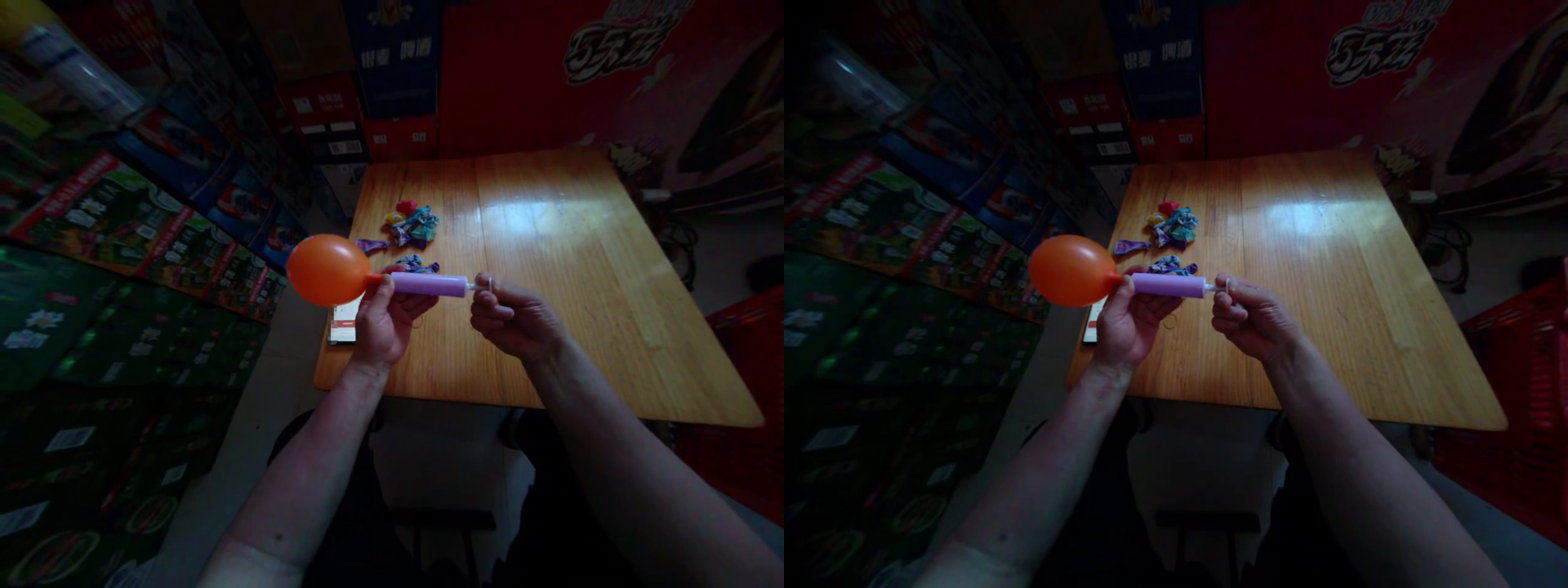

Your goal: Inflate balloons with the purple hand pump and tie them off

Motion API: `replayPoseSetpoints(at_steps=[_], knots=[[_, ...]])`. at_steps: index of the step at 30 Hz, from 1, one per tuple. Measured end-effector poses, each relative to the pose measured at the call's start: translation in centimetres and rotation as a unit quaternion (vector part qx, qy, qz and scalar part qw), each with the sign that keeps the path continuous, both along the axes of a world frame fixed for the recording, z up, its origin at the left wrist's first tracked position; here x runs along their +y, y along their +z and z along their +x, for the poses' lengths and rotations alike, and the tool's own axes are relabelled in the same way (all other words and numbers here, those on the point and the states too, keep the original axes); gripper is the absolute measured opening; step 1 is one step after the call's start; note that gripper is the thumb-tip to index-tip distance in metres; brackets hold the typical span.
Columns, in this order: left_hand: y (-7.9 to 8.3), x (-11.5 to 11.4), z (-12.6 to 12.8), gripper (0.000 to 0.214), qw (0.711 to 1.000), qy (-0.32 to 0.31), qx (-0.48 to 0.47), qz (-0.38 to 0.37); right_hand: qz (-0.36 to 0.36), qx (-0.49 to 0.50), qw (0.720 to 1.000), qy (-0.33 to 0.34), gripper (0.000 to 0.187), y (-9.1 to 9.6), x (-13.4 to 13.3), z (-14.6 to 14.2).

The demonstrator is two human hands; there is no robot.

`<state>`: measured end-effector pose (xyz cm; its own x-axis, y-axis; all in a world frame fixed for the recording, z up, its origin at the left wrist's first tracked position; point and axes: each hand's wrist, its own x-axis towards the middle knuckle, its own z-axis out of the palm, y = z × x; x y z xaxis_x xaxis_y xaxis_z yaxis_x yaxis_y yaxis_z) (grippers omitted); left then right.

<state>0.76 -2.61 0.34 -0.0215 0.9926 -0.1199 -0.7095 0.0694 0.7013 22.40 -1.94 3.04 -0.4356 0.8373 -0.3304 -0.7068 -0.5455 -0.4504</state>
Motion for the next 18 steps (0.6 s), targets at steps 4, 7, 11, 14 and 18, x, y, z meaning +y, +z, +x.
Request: replayPoseSetpoints(at_steps=[4, 7, 11, 14, 18], knots=[[-0.2, 0.0, -0.5, 0.031, 0.999, 0.031, 0.002, 0.011, 0.009, 0.004, 1.0, -0.03, 0.009, 0.0, -0.2, 0.0], [-0.5, -0.1, -0.3, 0.03, 1.0, -0.023, -0.013, 0.01, -0.009, -0.001, 1.0, -0.015, 0.006, -0.2, -0.4, -0.8], [-0.3, 0.1, -0.9, 0.027, 1.0, -0.001, -0.01, 0.021, -0.008, -0.03, 0.999, -0.019, 0.008, 0.1, -0.4, -0.4], [-0.1, 0.1, -1.1, 0.03, 0.999, 0.039, 0.001, 0.035, 0.003, -0.03, 0.998, -0.047, 0.01, 0.1, -0.5, -0.5], [-0.5, -0.1, -0.6, 0.03, 1.0, -0.008, 0.004, 0.03, -0.005, -0.017, 1.0, -0.01, 0.007, -0.7, -0.4, -1.7]])
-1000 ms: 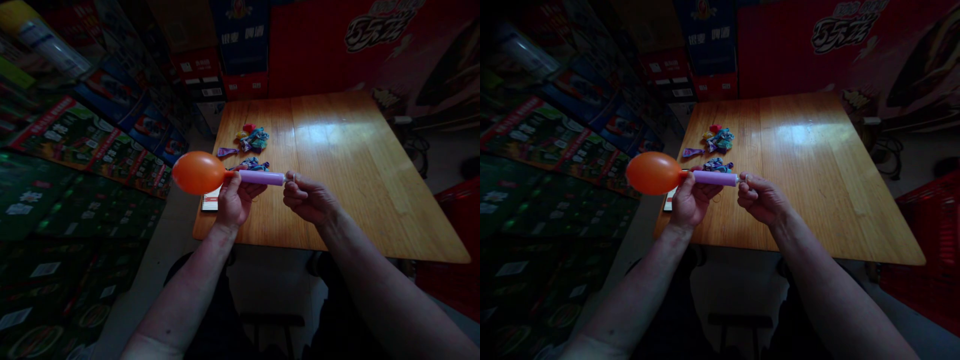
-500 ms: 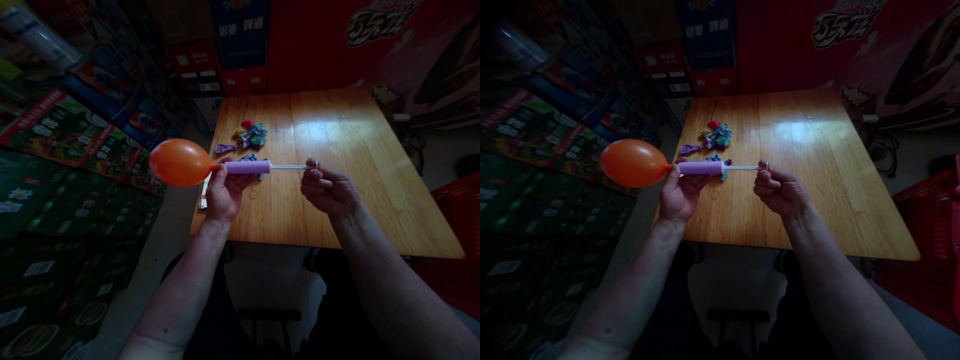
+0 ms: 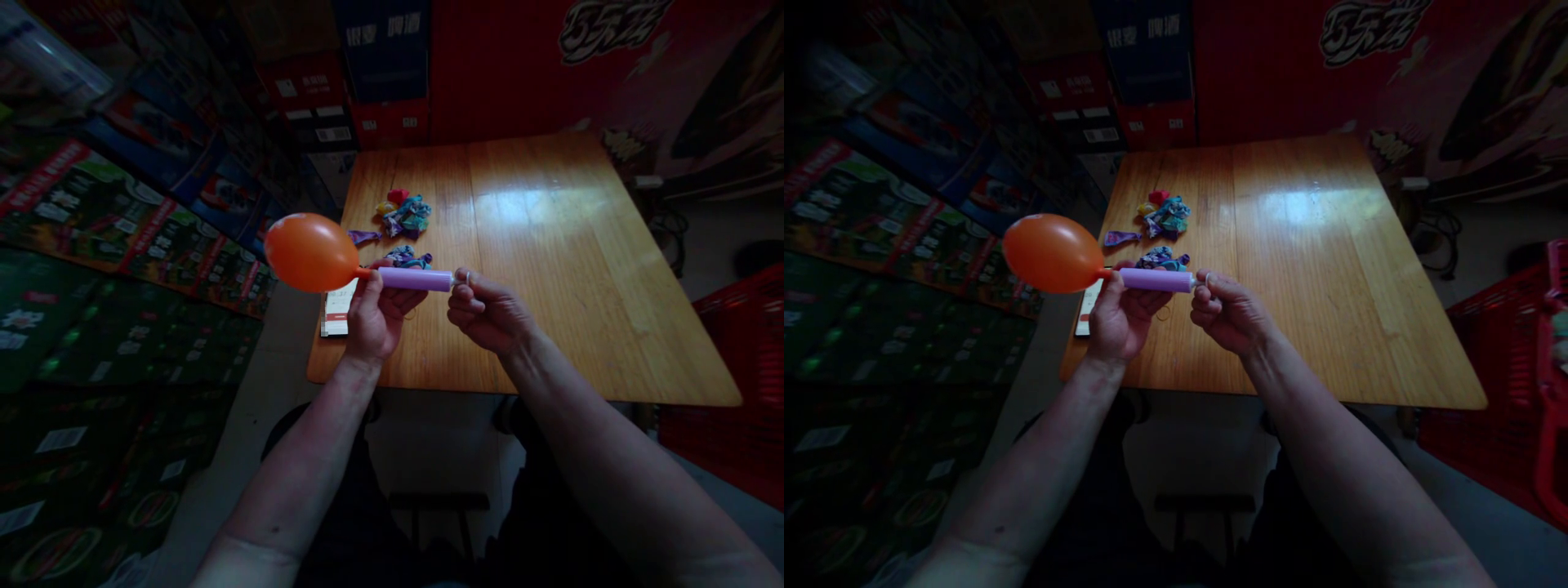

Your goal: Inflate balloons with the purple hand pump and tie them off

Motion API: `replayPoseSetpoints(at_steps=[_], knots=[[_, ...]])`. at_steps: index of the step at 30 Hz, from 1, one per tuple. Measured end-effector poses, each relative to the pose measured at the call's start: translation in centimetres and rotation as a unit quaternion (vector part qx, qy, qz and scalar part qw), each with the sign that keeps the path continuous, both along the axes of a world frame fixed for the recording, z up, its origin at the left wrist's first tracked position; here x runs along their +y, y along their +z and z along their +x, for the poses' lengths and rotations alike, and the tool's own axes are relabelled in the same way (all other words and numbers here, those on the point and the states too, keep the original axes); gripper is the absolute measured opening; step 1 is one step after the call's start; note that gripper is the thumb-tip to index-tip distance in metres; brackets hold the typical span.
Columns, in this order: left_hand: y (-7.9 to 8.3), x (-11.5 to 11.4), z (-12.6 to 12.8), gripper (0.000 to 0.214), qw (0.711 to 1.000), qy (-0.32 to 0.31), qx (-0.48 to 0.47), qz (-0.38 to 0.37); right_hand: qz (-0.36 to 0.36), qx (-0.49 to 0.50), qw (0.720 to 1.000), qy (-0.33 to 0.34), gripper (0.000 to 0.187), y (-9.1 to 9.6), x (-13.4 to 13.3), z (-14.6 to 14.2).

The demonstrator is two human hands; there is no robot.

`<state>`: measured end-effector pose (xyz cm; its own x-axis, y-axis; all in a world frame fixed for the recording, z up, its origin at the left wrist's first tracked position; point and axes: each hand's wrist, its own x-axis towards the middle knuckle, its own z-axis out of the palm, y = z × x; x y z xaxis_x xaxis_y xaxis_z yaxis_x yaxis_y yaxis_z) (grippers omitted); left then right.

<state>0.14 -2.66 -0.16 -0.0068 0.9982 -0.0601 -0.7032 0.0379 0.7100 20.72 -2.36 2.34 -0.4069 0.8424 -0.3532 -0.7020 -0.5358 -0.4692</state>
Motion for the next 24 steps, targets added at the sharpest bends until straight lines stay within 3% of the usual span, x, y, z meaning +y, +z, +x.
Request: replayPoseSetpoints(at_steps=[3, 7, 13, 19, 24], knots=[[-0.3, 0.4, -0.4, 0.028, 1.0, 0.015, 0.013, -0.015, -0.01, -0.012, 1.0, 0.004, 0.007, 0.0, 0.4, 0.7], [-0.6, 0.7, -0.6, 0.03, 0.998, 0.06, 0.021, -0.011, -0.001, -0.015, 0.999, -0.05, 0.014, 0.1, 1.0, 1.8], [-0.7, 0.4, 0.2, 0.029, 1.0, -0.007, 0.005, -0.012, -0.007, 0.003, 1.0, 0.017, 0.007, -0.8, 0.6, 0.4], [-0.8, 0.8, -0.8, 0.03, 0.997, 0.06, 0.011, -0.037, -0.017, 0.02, 0.999, -0.027, 0.014, -0.3, 0.7, 1.0], [-1.0, -0.1, 0.4, 0.029, 0.999, -0.006, 0.001, -0.037, -0.02, 0.019, 1.0, 0.013, 0.007, -0.4, 0.5, 0.3]])
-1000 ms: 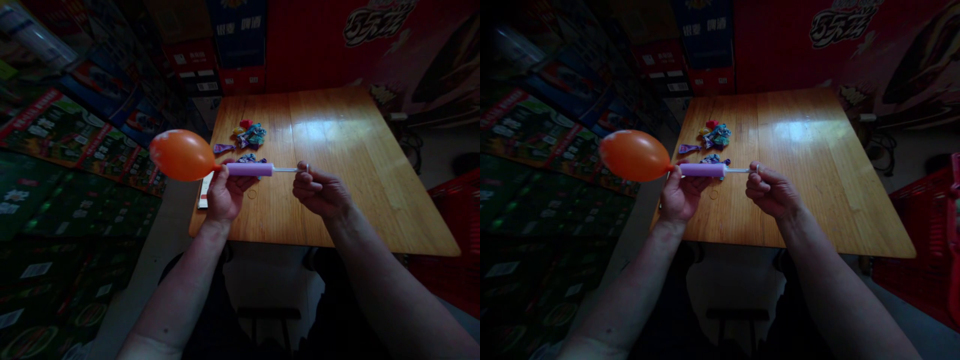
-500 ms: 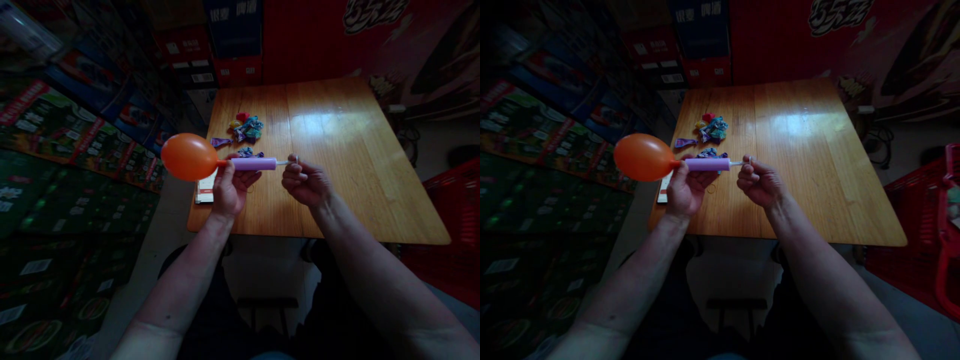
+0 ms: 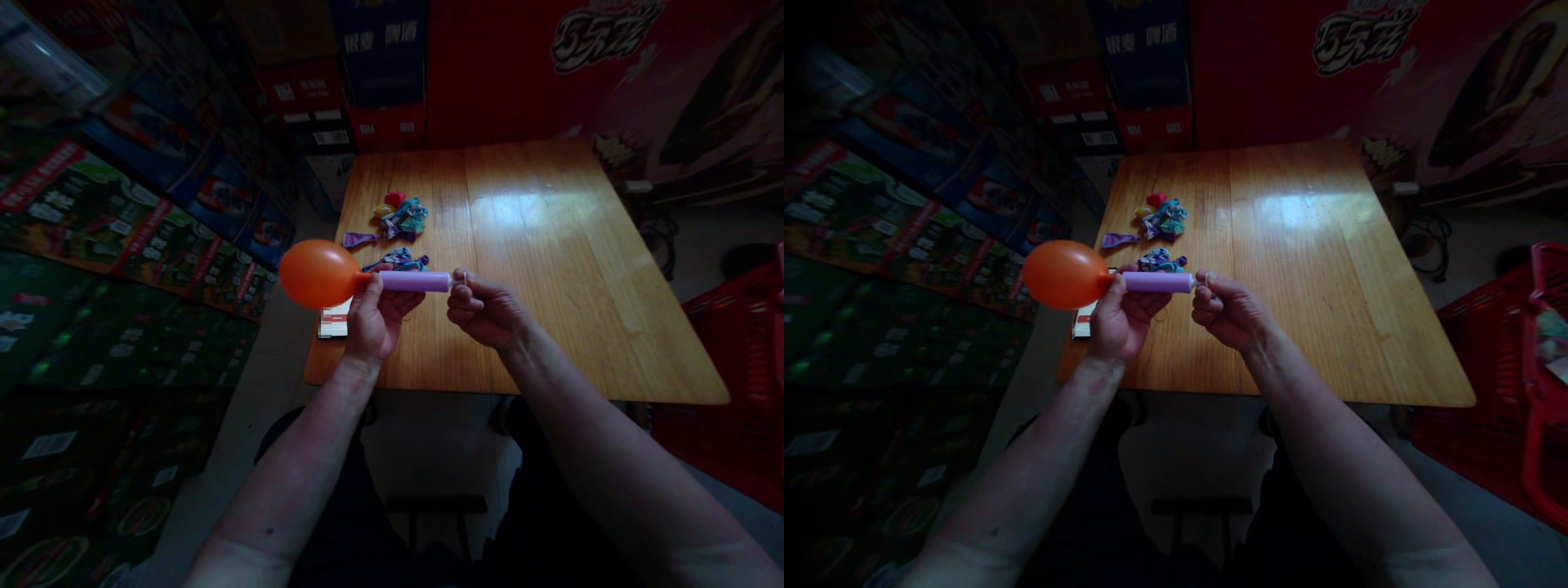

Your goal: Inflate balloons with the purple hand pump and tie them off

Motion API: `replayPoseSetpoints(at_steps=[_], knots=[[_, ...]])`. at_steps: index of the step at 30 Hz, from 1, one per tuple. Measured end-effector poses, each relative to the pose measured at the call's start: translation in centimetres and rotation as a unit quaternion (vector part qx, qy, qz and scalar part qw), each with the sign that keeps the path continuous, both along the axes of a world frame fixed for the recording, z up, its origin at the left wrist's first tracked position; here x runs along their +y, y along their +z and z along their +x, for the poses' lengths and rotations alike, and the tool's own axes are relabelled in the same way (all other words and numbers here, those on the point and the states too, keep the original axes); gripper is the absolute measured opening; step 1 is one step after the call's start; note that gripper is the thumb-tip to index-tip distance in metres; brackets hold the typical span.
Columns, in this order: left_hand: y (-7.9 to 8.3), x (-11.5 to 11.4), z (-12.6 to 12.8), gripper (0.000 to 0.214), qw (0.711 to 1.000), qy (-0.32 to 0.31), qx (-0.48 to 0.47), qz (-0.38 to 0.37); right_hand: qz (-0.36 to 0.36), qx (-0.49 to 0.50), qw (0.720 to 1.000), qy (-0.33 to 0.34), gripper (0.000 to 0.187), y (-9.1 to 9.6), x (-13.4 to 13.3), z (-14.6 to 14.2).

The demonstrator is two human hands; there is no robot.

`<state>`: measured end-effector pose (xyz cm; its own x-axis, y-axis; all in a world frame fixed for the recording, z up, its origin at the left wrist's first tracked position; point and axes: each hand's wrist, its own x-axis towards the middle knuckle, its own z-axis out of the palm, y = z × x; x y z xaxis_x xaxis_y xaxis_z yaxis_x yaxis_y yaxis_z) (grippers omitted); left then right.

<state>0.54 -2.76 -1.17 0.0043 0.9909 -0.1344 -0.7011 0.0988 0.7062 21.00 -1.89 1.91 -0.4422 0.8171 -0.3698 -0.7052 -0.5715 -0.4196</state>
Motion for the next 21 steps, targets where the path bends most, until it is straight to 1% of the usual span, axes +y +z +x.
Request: replayPoseSetpoints(at_steps=[2, 4, 6, 8, 10, 12, 15, 18, 19, 21], knots=[[0.2, 0.1, -0.3, 0.027, 1.0, 0.019, 0.004, 0.004, -0.001, -0.015, 1.0, -0.015, 0.007, 0.4, 0.0, 0.8], [0.5, 0.4, -0.8, 0.028, 0.999, 0.053, 0.008, 0.007, 0.0, -0.021, 0.999, -0.05, 0.009, 0.8, 0.0, 1.6], [0.7, 0.5, -1.0, 0.03, 0.998, 0.061, 0.015, 0.015, 0.0, -0.023, 0.997, -0.068, 0.009, 0.9, -0.1, 1.7], [0.7, 0.4, -0.9, 0.03, 0.999, 0.032, 0.017, 0.018, -0.006, -0.029, 0.999, -0.039, 0.006, 0.7, -0.4, 1.0], [0.6, 0.1, -0.5, 0.028, 1.0, 0.002, 0.015, 0.015, 0.002, -0.03, 0.999, -0.014, 0.009, 0.2, -0.6, 0.2], [0.6, -0.2, -0.2, 0.026, 1.0, -0.01, 0.012, 0.009, 0.019, -0.035, 0.999, 0.01, 0.014, -0.2, -0.9, -0.1], [0.7, -0.5, -0.2, 0.026, 1.0, -0.014, 0.01, -0.005, 0.038, -0.062, 0.997, 0.029, 0.024, -0.5, -1.2, 0.1], [0.7, -1.1, -0.2, 0.027, 1.0, -0.015, 0.018, -0.008, 0.056, -0.144, 0.988, 0.013, 0.034, -0.9, -1.7, 0.2], [0.7, -1.4, 0.0, 0.027, 1.0, -0.019, 0.022, -0.007, 0.075, -0.188, 0.979, 0.012, 0.037, -1.0, -1.9, 0.1], [0.5, -2.1, 0.3, 0.029, 0.999, -0.027, 0.029, -0.008, 0.127, -0.283, 0.95, 0.022, 0.043, -1.3, -2.5, -0.1]])
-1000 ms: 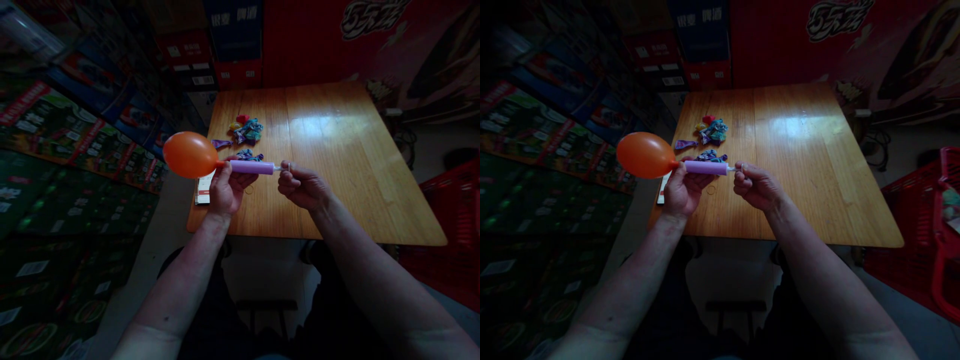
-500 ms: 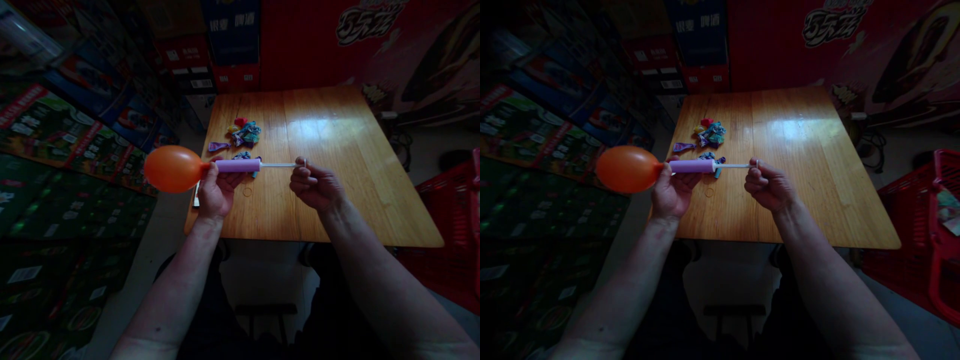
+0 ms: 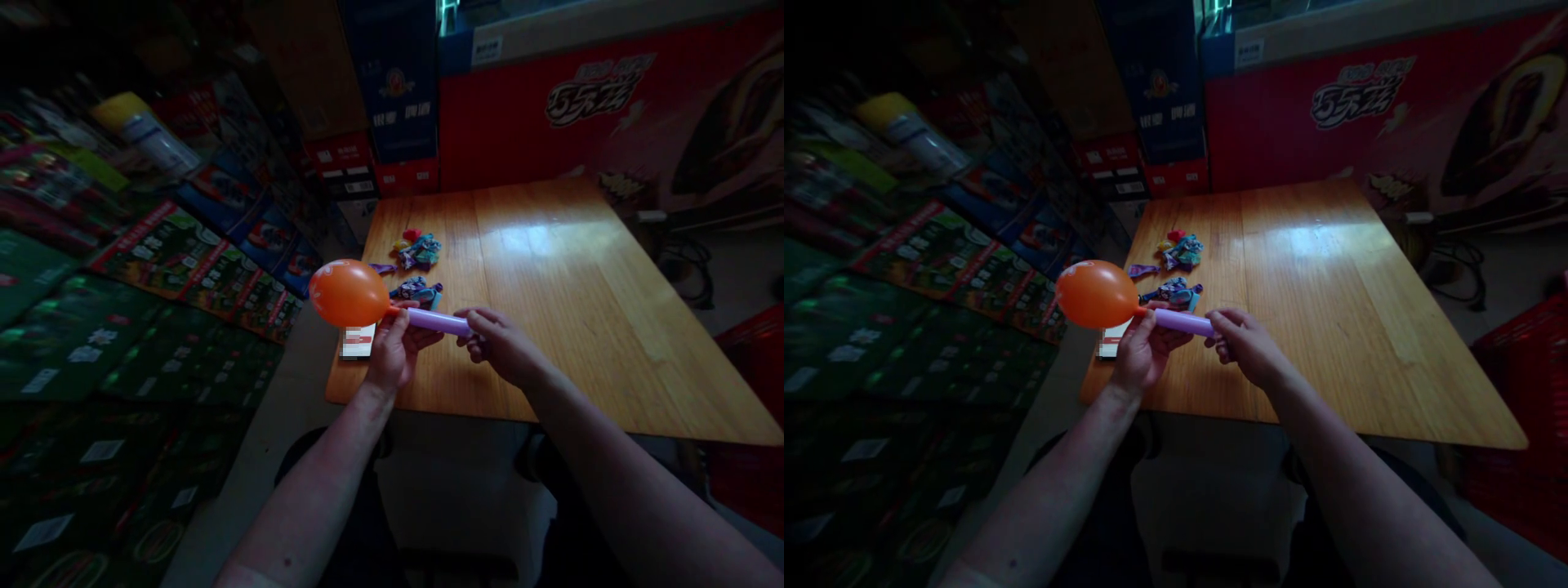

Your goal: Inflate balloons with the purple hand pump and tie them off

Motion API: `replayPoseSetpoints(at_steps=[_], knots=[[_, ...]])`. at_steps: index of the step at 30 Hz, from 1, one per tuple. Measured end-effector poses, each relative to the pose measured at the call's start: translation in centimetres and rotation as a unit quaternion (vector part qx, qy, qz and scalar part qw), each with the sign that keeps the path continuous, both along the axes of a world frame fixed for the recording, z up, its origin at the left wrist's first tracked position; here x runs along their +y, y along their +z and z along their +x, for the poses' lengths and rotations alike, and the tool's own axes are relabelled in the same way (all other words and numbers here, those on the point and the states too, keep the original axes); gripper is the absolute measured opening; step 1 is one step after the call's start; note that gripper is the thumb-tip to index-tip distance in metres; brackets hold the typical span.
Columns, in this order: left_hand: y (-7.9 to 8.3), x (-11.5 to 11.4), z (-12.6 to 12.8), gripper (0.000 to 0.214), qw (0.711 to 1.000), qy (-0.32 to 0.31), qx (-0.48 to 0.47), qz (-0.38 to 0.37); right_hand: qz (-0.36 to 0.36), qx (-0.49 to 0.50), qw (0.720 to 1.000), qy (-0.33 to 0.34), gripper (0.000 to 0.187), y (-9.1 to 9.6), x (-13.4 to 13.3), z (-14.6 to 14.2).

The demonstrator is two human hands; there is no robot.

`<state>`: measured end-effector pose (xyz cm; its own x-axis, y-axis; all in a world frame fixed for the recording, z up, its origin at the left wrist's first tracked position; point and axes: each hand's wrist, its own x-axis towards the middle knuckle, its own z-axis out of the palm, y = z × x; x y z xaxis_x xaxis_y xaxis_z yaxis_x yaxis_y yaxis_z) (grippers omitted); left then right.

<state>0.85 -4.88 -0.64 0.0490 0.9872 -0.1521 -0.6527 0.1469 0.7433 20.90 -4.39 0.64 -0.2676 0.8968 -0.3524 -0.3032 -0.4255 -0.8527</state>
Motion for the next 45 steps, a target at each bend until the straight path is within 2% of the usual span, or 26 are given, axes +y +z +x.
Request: replayPoseSetpoints(at_steps=[2, 5, 11, 17, 21, 23, 25, 28, 30, 32, 35, 38, 40, 42, 43, 45], knots=[[-0.1, -0.7, 0.4, 0.03, 1.0, -0.006, 0.007, -0.004, 0.044, -0.073, 0.996, 0.018, 0.042, -0.2, -0.6, -0.1], [0.0, -1.5, 1.1, 0.024, 1.0, 0.001, 0.01, 0.002, 0.066, -0.104, 0.992, 0.016, 0.034, -0.1, -1.3, 0.2], [1.5, -3.9, 2.3, 0.017, 1.0, 0.024, 0.013, 0.01, 0.095, -0.095, 0.99, 0.036, 0.029, 0.4, -2.5, 1.8], [2.3, -7.0, 4.2, 0.016, 0.995, 0.098, 0.02, 0.007, 0.091, -0.063, 0.992, 0.059, 0.027, 0.6, -3.9, 2.8], [2.7, -8.5, 5.1, 0.017, 0.993, 0.119, 0.02, 0.006, 0.106, -0.059, 0.989, 0.085, 0.028, 1.2, -5.0, 3.2], [3.0, -8.8, 4.9, 0.016, 0.991, 0.135, 0.018, 0.0, 0.111, -0.064, 0.987, 0.102, 0.028, 1.4, -5.4, 3.6], [3.3, -8.8, 3.9, 0.015, 0.984, 0.178, 0.013, -0.006, 0.111, -0.078, 0.986, 0.098, 0.026, 1.2, -5.3, 4.4], [4.1, -8.5, 1.6, 0.02, 0.967, 0.255, 0.005, -0.019, 0.116, -0.133, 0.983, 0.039, 0.027, 0.5, -4.5, 6.4], [4.6, -8.6, 0.3, 0.021, 0.965, 0.261, 0.015, -0.019, 0.148, -0.218, 0.964, -0.018, 0.031, -0.2, -3.6, 7.8], [5.0, -9.2, -0.3, 0.019, 0.972, 0.233, 0.026, -0.016, 0.205, -0.333, 0.918, -0.057, 0.034, -0.9, -2.7, 8.8], [5.0, -10.6, 0.2, 0.018, 0.981, 0.193, 0.019, -0.018, 0.275, -0.475, 0.835, -0.043, 0.035, -1.7, -1.9, 9.3], [4.5, -11.8, 1.2, 0.021, 0.983, 0.18, -0.002, -0.041, 0.302, -0.556, 0.775, -0.015, 0.035, -2.0, -2.1, 9.0], [4.1, -12.1, 1.8, 0.02, 0.984, 0.171, -0.007, -0.053, 0.319, -0.583, 0.747, -0.035, 0.036, -1.7, -2.6, 8.5], [3.8, -12.3, 2.3, 0.019, 0.986, 0.16, -0.004, -0.055, 0.341, -0.56, 0.751, -0.072, 0.035, -1.0, -3.4, 7.6], [3.7, -12.3, 2.6, 0.018, 0.987, 0.153, 0.0, -0.053, 0.347, -0.527, 0.772, -0.082, 0.032, -0.6, -3.9, 6.9], [3.4, -12.4, 3.5, 0.017, 0.989, 0.139, 0.012, -0.042, 0.325, -0.414, 0.848, -0.063, 0.027, 0.2, -5.1, 5.2]])
